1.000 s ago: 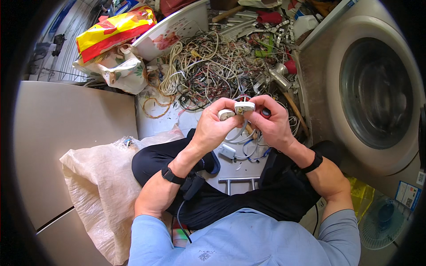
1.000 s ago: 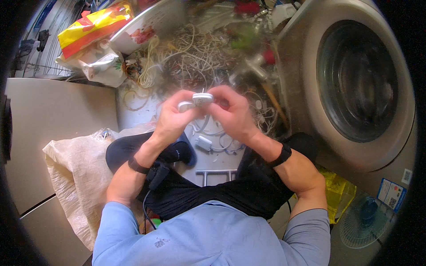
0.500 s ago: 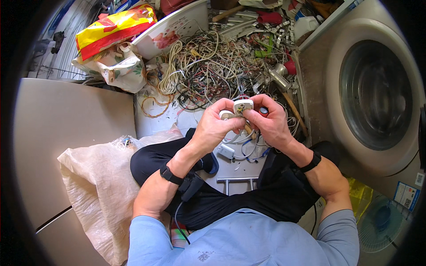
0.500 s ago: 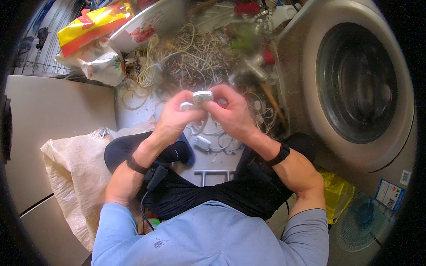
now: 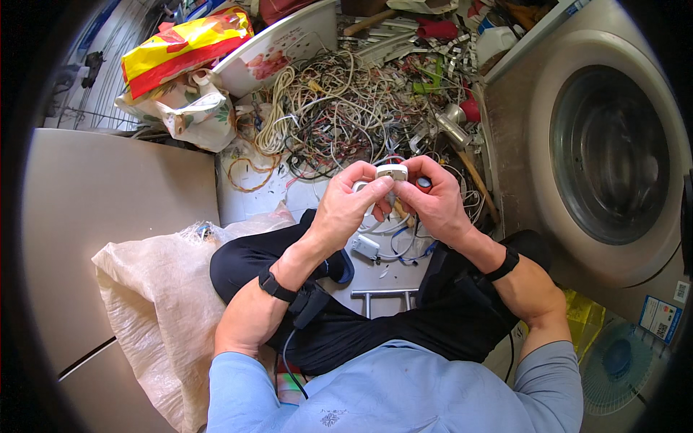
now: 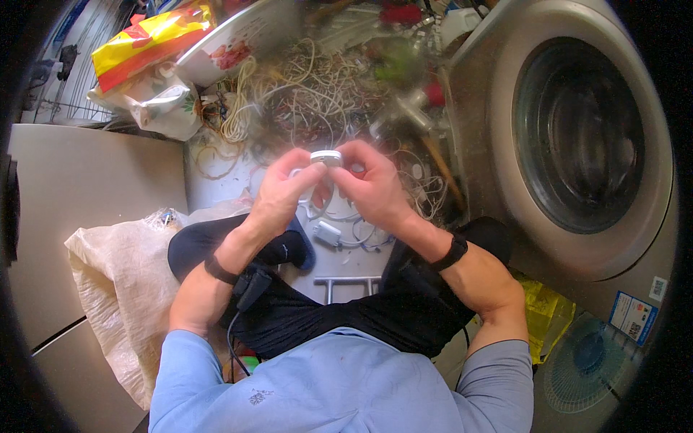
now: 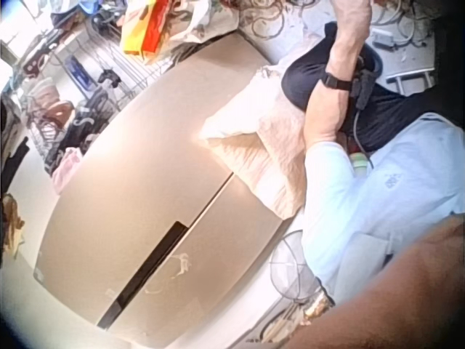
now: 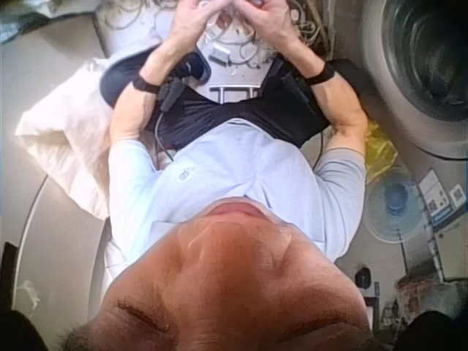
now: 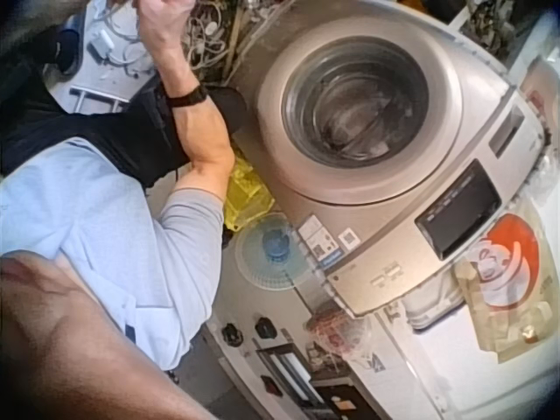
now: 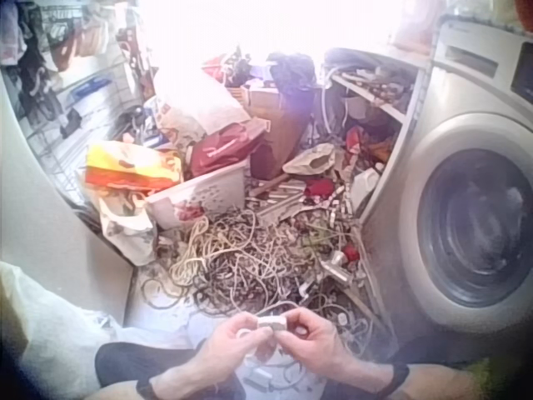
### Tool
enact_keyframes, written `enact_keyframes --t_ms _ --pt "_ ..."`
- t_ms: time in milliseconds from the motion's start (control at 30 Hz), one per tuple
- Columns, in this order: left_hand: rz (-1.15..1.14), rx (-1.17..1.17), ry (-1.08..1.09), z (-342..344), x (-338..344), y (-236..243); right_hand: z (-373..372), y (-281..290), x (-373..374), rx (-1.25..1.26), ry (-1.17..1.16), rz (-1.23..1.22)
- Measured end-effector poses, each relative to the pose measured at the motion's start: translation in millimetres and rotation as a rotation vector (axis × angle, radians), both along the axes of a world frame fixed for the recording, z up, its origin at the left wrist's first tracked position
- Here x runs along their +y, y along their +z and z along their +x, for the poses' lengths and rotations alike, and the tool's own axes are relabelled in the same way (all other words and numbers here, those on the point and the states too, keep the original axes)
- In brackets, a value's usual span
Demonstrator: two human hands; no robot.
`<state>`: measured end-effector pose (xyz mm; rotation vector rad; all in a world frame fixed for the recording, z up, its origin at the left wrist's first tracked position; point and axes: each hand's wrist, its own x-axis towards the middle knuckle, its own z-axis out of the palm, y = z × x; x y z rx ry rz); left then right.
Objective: The recorder walks through a residence to a cluttered storage area and uses a screwdriver to disassemble an electrical power plug.
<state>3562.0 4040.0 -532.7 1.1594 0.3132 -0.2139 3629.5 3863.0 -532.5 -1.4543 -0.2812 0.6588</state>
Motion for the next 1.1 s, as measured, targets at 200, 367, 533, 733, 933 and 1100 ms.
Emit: enact_keyframes --t_ms 200,367,533,733,933,1100 --pt "-0.018 0.005 0.015 0 -1 -1 -1 2 2 -0.05 -0.007 0.009" --pt "-0.019 -0.027 0.005 1 0 -4 2 5 -2 0.005 0.017 0.012" --pt "-0.001 -0.033 -0.007 1 0 -3 0 12 -1 0.012 0.023 0.008" --pt "-0.015 0.011 0.007 3 -3 -7 2 9 2 0.086 0.016 -0.029" --pt "-0.137 0.011 0.015 1 1 -7 7 11 4 0.121 -0.001 -0.038" --pt "-0.113 0.024 -0.008 1 1 -8 9 2 2 0.201 0.0 0.008"
